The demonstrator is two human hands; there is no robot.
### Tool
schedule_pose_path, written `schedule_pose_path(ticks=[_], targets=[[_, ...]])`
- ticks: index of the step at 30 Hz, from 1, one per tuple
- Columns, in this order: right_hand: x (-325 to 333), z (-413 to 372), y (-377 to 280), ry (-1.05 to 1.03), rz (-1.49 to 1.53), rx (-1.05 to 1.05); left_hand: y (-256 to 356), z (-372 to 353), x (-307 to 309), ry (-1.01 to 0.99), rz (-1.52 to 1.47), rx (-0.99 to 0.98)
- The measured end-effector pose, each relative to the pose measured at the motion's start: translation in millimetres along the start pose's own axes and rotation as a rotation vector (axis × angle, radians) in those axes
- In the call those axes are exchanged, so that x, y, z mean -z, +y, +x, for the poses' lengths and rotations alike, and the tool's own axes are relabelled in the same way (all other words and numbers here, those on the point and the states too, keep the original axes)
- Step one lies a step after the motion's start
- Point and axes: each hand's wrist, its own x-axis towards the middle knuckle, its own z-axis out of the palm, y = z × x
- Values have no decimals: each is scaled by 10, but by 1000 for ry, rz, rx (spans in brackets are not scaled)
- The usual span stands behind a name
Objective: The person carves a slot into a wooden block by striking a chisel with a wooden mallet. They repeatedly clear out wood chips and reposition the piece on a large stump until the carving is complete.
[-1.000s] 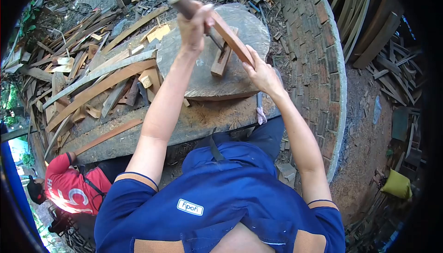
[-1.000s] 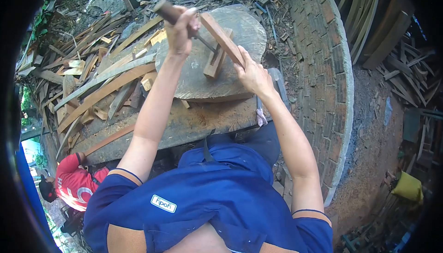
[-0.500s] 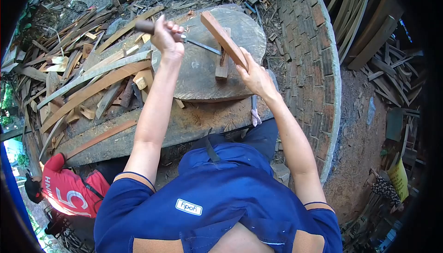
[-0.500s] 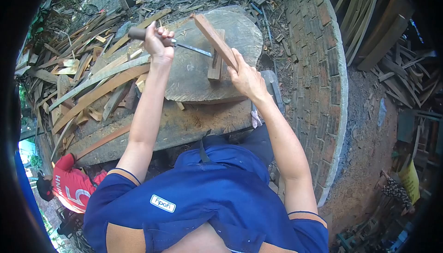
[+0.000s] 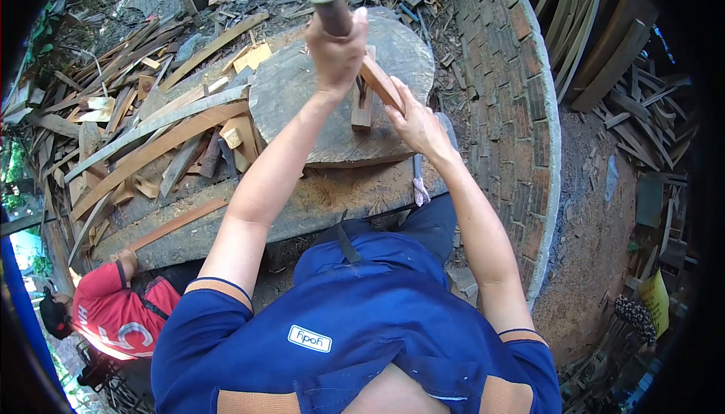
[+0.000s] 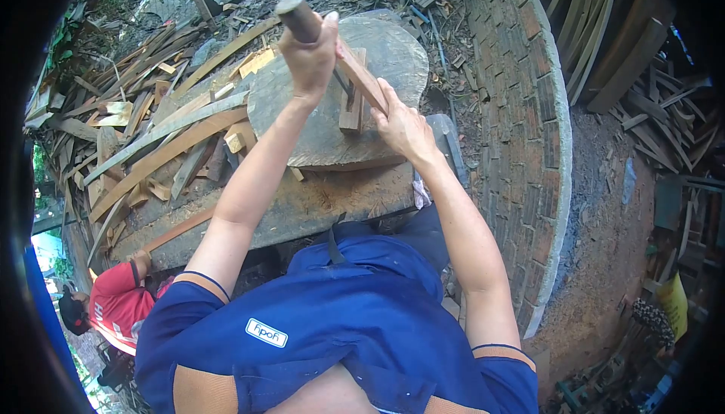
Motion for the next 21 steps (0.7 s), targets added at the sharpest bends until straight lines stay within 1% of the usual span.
schedule_pose_path(ticks=[1,3,4,6,7,8,9,10,12,13,14,15,17,18,20,21], targets=[[3,-1,-9,1,0,5,24,-25,-63,37,7,2],[37,-18,-24,-41,-20,-27,94,-56,-145,32,34,0],[-4,-10,15,-32,-21,-23,139,-59,-180,25,62,2],[-77,14,91,47,56,20,187,-60,-235,3,113,-58],[-14,29,112,-30,294,28,188,-73,-260,20,84,-63],[78,84,145,-29,288,37,178,-92,-286,40,59,-63],[264,83,51,-41,395,-20,156,-113,-311,85,39,-95],[447,33,-72,-54,504,-86,154,-126,-284,86,45,-83],[938,-173,-486,174,620,40,183,-139,-237,77,25,10],[1166,-259,-635,249,639,173,161,-115,-227,106,112,-18],[1341,-336,-743,328,656,309,140,-112,-204,102,113,-18],[1445,-383,-834,335,658,310,109,-107,-187,82,74,18],[1546,-465,-957,559,352,640,96,-108,-178,58,-5,107],[1526,-495,-915,569,353,641,82,-105,-196,51,-8,101],[1450,-549,-804,271,-256,460,49,-106,-196,124,-60,-51],[1577,-609,-879,204,-333,374,11,-111,-167,96,-85,61]])
